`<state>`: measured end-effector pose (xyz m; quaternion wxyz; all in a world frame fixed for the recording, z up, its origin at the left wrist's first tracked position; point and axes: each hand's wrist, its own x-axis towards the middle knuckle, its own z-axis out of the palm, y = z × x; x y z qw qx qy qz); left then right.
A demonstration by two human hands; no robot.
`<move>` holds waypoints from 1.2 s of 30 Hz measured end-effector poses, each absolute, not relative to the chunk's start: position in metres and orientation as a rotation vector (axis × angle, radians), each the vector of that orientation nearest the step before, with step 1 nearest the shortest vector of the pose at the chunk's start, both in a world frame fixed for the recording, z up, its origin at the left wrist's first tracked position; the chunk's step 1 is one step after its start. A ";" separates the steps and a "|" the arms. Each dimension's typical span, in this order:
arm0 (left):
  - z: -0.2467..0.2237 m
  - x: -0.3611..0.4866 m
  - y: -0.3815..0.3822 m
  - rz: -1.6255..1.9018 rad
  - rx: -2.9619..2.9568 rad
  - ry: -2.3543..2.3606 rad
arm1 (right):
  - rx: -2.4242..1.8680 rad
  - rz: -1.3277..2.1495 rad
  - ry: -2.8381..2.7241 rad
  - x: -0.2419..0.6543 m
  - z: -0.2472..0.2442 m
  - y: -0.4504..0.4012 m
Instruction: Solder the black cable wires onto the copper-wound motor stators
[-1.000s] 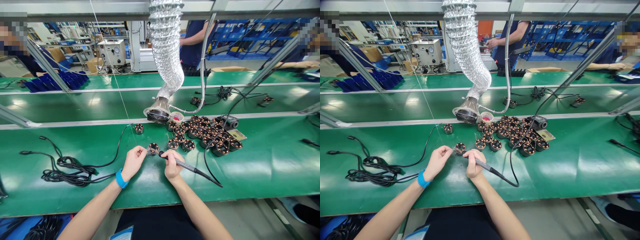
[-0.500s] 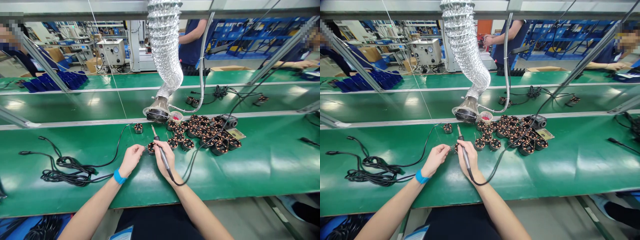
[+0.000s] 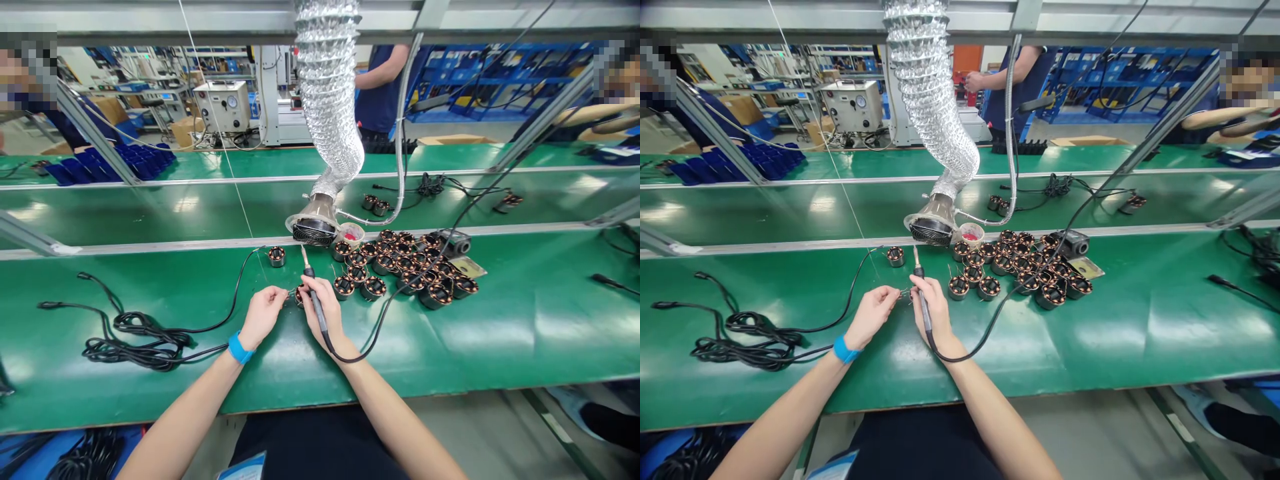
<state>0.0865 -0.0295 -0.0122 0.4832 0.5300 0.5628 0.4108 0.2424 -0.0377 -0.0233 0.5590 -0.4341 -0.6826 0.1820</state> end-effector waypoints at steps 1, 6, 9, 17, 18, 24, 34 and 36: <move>-0.013 0.086 -0.029 1.000 1.301 1.375 | -1.040 0.436 -1.603 0.242 -0.024 -0.037; -0.012 0.086 -0.027 0.992 1.296 1.372 | -1.058 0.528 -1.596 0.241 -0.024 -0.034; -0.013 0.086 -0.025 0.979 1.280 1.358 | -1.061 0.567 -1.580 0.239 -0.024 -0.031; -0.014 0.083 -0.019 0.961 1.243 1.370 | -1.092 0.630 -1.485 0.236 -0.025 -0.028; -0.013 0.083 -0.020 0.955 1.241 1.369 | -1.098 0.629 -1.481 0.236 -0.025 -0.028; -0.005 0.081 -0.024 0.918 1.288 1.370 | -1.134 0.534 -1.457 0.240 -0.018 -0.034; -0.005 0.084 -0.027 0.979 1.368 1.384 | -1.035 0.237 -1.312 0.251 -0.017 -0.054; -0.005 0.085 -0.028 0.992 1.359 1.383 | -1.023 0.218 -1.328 0.252 -0.018 -0.056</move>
